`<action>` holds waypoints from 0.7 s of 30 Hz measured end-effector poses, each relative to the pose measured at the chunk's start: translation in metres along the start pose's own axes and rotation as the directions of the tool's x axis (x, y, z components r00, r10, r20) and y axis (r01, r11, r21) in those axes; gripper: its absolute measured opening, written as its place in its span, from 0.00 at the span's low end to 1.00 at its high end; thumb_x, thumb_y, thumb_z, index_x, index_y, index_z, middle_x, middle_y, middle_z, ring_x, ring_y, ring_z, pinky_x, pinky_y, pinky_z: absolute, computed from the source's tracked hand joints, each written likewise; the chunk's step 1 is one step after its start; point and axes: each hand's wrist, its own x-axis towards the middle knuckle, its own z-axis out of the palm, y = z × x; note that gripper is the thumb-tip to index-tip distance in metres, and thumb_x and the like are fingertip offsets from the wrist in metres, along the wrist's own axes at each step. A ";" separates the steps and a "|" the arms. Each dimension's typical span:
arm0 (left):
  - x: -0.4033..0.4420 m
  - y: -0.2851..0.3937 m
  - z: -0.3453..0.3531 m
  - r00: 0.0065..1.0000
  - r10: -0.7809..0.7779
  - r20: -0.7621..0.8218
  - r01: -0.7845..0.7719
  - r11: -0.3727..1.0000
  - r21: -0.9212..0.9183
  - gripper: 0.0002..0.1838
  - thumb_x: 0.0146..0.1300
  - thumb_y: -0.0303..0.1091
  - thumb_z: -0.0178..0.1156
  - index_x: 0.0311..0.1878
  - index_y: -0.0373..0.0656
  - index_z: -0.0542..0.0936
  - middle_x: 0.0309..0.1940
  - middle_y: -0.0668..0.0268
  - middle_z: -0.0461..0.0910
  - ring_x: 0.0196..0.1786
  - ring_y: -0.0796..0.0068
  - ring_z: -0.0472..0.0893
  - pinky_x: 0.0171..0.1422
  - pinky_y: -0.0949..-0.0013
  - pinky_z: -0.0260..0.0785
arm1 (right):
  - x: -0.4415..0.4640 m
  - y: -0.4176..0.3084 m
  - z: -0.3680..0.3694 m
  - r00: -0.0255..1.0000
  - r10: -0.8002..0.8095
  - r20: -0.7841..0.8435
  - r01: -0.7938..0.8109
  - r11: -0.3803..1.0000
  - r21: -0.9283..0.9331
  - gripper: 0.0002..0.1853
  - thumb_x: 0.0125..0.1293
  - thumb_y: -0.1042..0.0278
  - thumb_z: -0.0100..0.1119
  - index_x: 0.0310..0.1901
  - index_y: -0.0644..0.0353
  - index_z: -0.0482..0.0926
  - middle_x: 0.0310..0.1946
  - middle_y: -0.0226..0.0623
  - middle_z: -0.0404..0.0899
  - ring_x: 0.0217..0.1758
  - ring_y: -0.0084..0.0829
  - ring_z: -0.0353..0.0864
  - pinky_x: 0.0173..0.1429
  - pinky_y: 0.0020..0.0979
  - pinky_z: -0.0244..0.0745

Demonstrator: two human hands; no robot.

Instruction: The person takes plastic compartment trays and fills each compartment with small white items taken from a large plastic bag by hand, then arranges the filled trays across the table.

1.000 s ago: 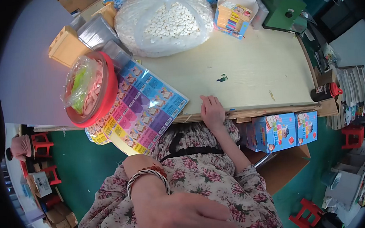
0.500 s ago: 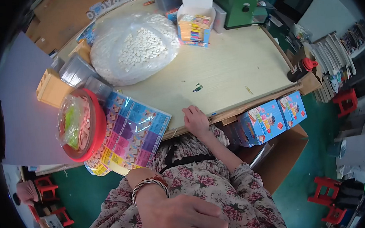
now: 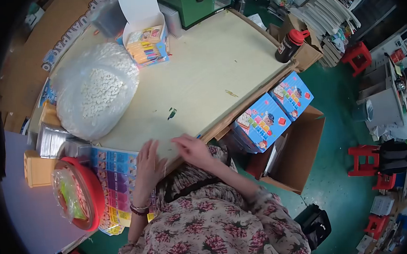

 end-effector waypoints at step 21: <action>-0.065 -0.086 0.061 0.947 -0.310 -0.084 0.321 0.927 0.196 0.33 0.64 0.47 0.50 0.70 0.50 0.57 0.73 0.62 0.45 0.75 0.57 0.42 0.73 0.45 0.29 | 0.062 -0.154 -0.062 0.897 -0.442 0.027 0.254 0.564 0.786 0.09 0.59 0.68 0.60 0.34 0.67 0.79 0.17 0.32 0.74 0.23 0.29 0.73 0.31 0.27 0.70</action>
